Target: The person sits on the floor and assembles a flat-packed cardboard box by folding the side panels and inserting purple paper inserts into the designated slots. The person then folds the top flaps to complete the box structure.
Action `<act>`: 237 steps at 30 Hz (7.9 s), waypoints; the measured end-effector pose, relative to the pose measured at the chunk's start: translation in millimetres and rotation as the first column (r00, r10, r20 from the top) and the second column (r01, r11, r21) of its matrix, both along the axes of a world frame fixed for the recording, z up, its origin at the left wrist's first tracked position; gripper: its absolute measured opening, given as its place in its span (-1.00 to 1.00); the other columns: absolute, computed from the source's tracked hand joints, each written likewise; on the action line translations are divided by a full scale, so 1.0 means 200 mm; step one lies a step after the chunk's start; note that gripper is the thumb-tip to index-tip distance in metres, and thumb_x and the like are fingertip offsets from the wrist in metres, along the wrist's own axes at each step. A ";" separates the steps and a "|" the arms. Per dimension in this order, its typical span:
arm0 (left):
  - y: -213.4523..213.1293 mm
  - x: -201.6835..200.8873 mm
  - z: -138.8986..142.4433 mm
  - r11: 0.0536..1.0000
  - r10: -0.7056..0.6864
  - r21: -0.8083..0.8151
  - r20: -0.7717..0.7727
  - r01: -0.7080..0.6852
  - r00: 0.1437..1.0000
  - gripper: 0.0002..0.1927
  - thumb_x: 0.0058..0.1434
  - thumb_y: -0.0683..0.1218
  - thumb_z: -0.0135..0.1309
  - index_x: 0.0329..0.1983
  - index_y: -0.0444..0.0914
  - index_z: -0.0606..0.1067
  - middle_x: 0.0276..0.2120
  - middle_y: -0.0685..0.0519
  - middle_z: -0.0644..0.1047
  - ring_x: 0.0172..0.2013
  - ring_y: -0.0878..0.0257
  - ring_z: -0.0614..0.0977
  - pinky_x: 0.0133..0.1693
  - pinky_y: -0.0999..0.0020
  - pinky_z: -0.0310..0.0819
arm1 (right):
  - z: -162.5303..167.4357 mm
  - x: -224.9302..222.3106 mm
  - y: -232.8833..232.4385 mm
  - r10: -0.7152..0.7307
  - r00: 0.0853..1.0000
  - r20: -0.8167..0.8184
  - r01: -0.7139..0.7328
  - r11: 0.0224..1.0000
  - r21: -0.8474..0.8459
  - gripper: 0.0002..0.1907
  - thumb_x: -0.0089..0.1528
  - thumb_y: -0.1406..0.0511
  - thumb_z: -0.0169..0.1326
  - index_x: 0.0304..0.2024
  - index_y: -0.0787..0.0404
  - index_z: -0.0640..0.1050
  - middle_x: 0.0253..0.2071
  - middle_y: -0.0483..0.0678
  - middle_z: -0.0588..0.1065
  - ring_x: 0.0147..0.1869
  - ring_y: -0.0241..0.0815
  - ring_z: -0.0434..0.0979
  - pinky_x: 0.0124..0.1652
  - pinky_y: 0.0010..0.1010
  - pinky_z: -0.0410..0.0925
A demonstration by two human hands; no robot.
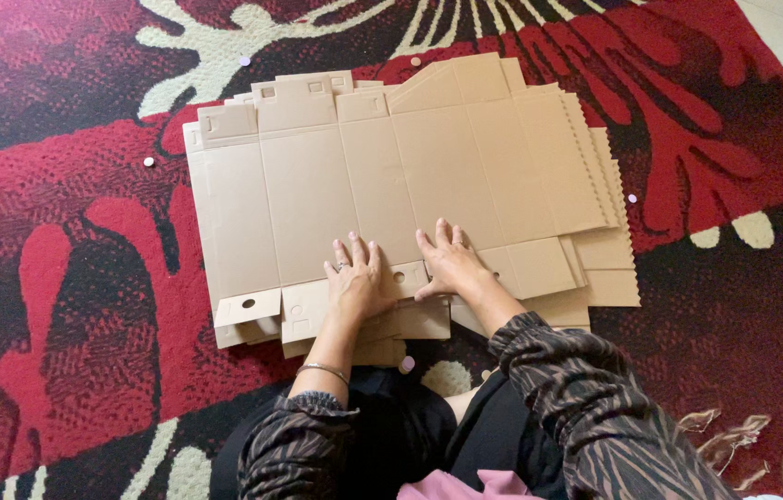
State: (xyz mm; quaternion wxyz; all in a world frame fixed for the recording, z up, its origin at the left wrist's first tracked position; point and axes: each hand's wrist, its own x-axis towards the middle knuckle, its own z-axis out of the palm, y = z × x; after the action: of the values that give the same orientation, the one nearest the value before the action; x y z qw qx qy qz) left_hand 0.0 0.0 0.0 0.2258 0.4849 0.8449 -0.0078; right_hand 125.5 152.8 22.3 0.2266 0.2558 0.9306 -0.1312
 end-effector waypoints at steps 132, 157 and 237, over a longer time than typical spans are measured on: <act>-0.39 -0.50 0.03 0.804 0.555 0.186 0.107 -0.565 0.825 -0.51 0.01 0.26 0.33 -0.19 -0.17 0.58 -0.25 -0.01 0.68 -0.03 -0.06 0.59 0.01 0.00 0.41 | -0.18 -0.24 -0.18 0.023 0.791 -0.612 0.044 0.995 0.094 -0.52 0.19 -0.02 0.24 0.01 0.08 0.51 -0.05 -0.10 0.60 0.03 -0.11 0.58 0.28 -0.06 0.20; -0.15 -0.15 0.12 0.964 -0.023 0.265 0.030 0.014 0.999 0.07 -0.24 -0.14 0.27 0.44 0.01 0.17 0.45 -0.12 0.04 0.47 -0.14 -0.11 0.35 -0.42 -0.47 | 0.10 -0.05 0.12 0.102 0.972 -0.210 -0.163 0.941 -0.297 0.00 0.02 -0.13 0.28 0.43 -0.09 0.21 0.52 0.03 0.13 0.58 0.04 0.08 0.37 0.33 -0.11; 0.25 -0.05 0.12 0.899 0.347 0.310 -0.075 -0.309 0.935 -0.50 0.03 -0.13 0.22 0.08 -0.11 0.42 0.31 -0.07 0.31 0.25 -0.07 0.38 0.21 -0.33 0.14 | -0.29 -0.04 -0.26 0.357 0.882 -0.307 -0.093 0.771 0.629 -0.45 0.20 0.34 -0.05 0.26 0.35 0.39 0.30 0.20 0.38 0.34 0.01 0.43 0.30 -0.08 0.24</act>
State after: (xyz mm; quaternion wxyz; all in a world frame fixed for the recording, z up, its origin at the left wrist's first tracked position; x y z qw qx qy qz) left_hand -10.8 49.7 23.3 0.0946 0.3618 0.9190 0.1247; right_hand 117.1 100.8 -35.9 -0.0515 0.1643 0.9740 0.1469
